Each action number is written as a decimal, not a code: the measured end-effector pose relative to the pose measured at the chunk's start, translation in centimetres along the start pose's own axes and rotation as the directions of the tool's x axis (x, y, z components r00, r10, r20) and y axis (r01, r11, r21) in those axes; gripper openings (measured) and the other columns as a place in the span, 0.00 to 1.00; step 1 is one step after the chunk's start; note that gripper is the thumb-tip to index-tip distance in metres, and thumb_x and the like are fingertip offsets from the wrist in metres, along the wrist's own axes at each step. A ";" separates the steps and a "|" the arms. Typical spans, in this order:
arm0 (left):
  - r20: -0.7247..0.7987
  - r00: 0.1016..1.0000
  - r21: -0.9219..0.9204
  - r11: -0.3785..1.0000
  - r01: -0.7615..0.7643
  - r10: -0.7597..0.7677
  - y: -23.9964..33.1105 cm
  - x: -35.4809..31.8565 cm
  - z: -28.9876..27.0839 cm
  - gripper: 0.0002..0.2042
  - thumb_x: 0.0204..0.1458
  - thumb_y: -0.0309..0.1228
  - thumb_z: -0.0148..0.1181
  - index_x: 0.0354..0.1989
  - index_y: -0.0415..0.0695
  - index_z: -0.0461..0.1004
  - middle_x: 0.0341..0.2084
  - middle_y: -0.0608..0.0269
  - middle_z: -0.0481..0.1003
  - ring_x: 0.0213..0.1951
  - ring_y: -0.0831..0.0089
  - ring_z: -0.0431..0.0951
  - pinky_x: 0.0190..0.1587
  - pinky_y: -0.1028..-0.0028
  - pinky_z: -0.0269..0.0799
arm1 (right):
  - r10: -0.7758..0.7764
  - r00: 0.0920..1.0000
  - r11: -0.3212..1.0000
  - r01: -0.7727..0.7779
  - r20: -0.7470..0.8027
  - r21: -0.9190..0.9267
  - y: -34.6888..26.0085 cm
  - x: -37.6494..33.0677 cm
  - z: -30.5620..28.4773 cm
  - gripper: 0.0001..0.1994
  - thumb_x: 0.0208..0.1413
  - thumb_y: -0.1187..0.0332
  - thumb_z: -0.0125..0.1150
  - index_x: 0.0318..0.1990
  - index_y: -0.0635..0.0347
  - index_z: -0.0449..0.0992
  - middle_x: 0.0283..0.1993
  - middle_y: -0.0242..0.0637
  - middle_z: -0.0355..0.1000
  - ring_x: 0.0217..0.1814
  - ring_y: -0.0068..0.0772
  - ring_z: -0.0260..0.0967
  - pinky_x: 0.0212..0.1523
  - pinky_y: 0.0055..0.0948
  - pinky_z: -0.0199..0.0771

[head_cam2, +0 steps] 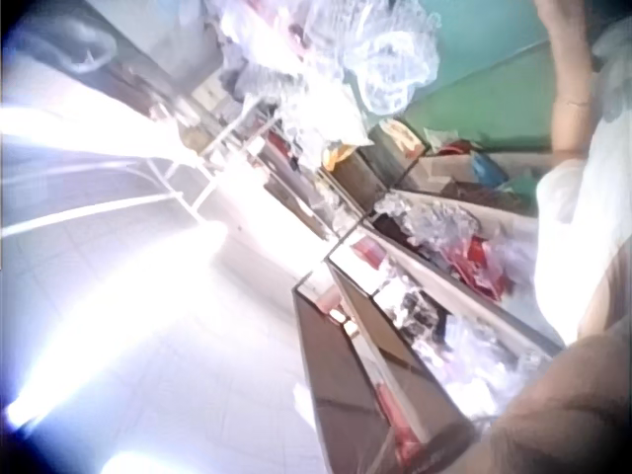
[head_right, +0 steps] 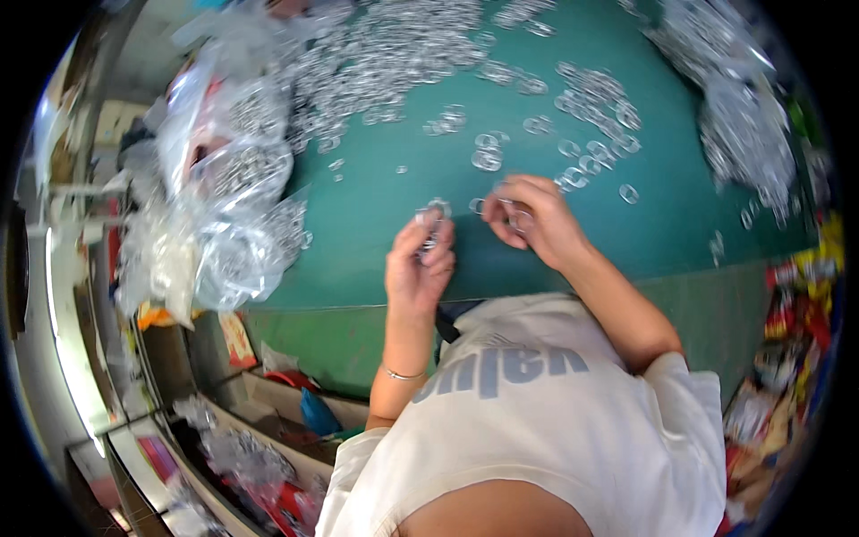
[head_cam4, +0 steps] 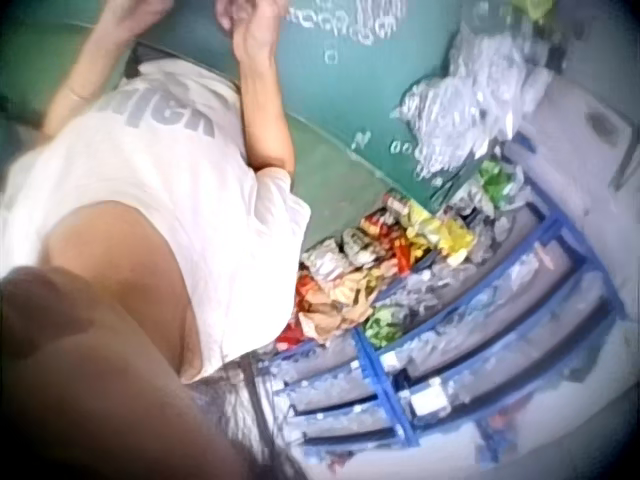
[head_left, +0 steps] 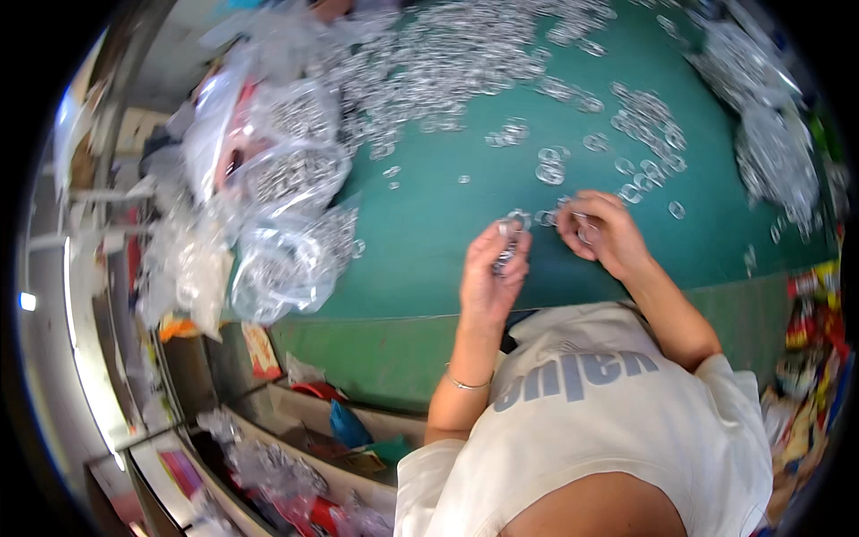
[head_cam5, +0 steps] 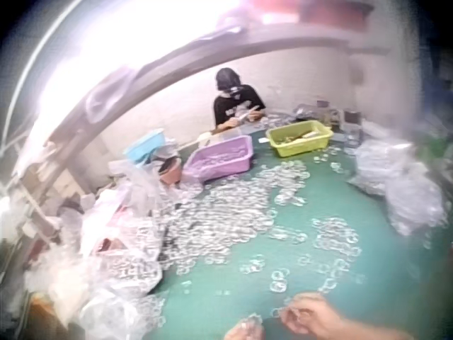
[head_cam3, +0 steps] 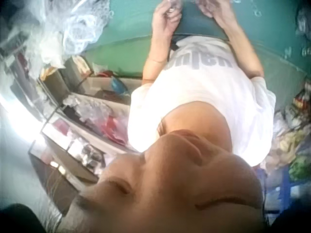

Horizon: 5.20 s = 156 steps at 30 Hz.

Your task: The person sorts small metal rings by hand on a green work table, picking them up from a central pile and moving them into a smaller group, then handles a star-shaped decorative item.

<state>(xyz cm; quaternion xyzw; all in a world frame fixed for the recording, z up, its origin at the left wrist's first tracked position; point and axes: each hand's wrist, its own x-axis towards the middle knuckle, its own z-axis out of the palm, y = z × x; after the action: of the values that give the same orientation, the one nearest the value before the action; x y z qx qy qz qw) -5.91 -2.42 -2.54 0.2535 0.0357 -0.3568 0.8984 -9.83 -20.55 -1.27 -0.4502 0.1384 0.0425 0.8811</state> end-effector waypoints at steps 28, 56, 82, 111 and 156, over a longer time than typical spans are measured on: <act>-0.267 0.077 0.962 0.270 -0.038 0.961 26.6 -12.9 -14.5 0.09 0.50 0.28 0.56 0.34 0.33 0.73 0.17 0.70 0.69 0.17 0.88 0.61 0.16 0.87 0.50 | 0.160 0.981 0.946 -0.122 0.107 -0.300 -0.1 0.5 0.7 0.06 0.59 0.71 0.42 0.32 0.62 0.65 0.25 0.35 0.64 0.12 0.15 0.51 0.09 0.14 0.46; 0.320 0.208 0.934 -0.345 0.095 0.924 22.4 -8.1 -4.4 0.06 0.48 0.25 0.55 0.30 0.36 0.75 0.22 0.56 0.73 0.24 0.66 0.73 0.28 0.72 0.66 | 0.130 0.989 0.944 -0.102 0.070 -0.312 0.8 0.2 1.7 0.07 0.58 0.67 0.46 0.33 0.62 0.65 0.27 0.36 0.66 0.13 0.15 0.53 0.09 0.14 0.45; -0.146 0.967 -0.292 0.943 0.159 -0.208 2.5 0.9 -0.2 0.09 0.58 0.30 0.43 0.36 0.39 0.68 0.20 0.68 0.57 0.18 0.82 0.51 0.15 0.83 0.47 | -0.431 0.854 0.474 0.488 -0.290 0.733 -10.7 -8.4 -12.6 0.21 0.58 0.66 0.31 0.51 0.75 0.61 0.55 0.53 0.60 0.60 0.51 0.53 0.63 0.46 0.49; -0.049 0.996 -0.509 0.860 0.036 -0.071 2.3 0.3 3.1 0.23 0.58 0.36 0.35 0.60 0.37 0.51 0.62 0.50 0.48 0.63 0.55 0.47 0.62 0.55 0.45 | -0.904 0.426 -0.252 -0.471 0.033 -0.845 -18.0 -7.8 -25.7 0.15 0.57 0.63 0.47 0.43 0.67 0.71 0.43 0.50 0.70 0.45 0.47 0.67 0.47 0.33 0.64; 0.357 0.852 0.733 -0.681 -0.002 0.382 9.5 19.9 1.2 0.35 0.42 0.46 0.61 0.58 0.46 0.56 0.58 0.44 0.52 0.60 0.42 0.47 0.55 0.40 0.45 | -0.293 0.854 -0.263 0.359 0.429 -0.895 -8.8 20.2 -4.9 0.43 0.35 0.47 0.66 0.61 0.47 0.55 0.63 0.53 0.47 0.64 0.60 0.42 0.61 0.50 0.46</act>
<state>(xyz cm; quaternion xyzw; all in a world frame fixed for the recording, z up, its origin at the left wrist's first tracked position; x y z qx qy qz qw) 14.98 -9.49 -2.30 0.9374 -0.2674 0.0826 0.2072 10.24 -30.68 -2.78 -0.9683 -0.0883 -0.0977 0.2122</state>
